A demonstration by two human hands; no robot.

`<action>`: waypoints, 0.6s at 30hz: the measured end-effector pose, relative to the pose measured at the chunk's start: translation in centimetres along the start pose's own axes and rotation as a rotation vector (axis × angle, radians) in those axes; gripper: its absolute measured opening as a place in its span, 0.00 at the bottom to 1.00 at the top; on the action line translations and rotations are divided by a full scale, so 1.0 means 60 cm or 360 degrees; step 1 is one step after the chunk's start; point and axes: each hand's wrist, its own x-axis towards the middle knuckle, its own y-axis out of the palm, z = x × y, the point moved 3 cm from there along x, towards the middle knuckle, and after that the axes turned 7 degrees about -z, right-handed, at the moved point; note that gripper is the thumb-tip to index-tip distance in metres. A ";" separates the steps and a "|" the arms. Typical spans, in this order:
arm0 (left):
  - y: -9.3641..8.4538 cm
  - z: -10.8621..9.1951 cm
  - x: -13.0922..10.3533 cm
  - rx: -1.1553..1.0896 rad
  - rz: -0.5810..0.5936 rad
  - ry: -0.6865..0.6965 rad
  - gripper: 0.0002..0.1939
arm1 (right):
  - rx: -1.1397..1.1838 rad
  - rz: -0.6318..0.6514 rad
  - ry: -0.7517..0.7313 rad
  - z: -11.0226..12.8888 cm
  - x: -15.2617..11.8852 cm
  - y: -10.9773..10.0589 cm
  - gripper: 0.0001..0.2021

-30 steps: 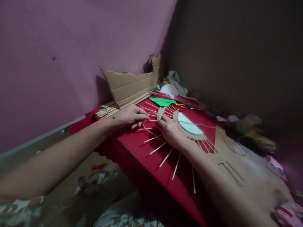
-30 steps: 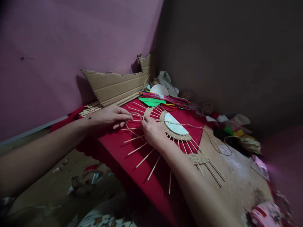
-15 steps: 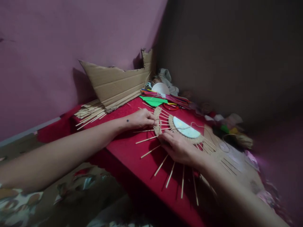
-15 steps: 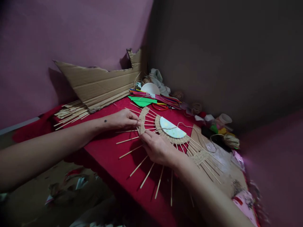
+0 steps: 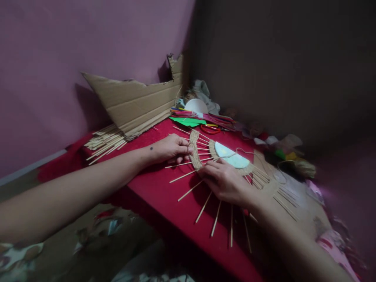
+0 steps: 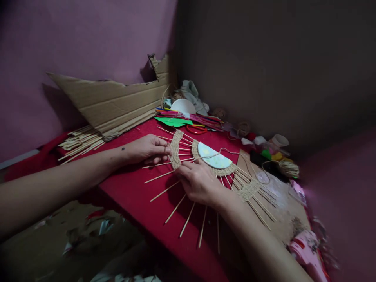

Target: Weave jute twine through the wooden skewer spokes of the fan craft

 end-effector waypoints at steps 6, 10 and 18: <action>-0.009 0.014 0.012 -0.0056 -0.0013 0.0079 0.11 | 0.0046 -0.0147 0.0273 -0.009 0.036 0.011 0.14; -0.009 0.013 0.009 -0.0088 -0.0064 0.0074 0.10 | 0.0278 -0.0330 0.0322 -0.013 0.052 0.026 0.10; -0.012 0.003 -0.003 -0.0079 -0.0120 0.0133 0.08 | 0.0309 -0.0047 0.0290 -0.030 0.078 0.030 0.09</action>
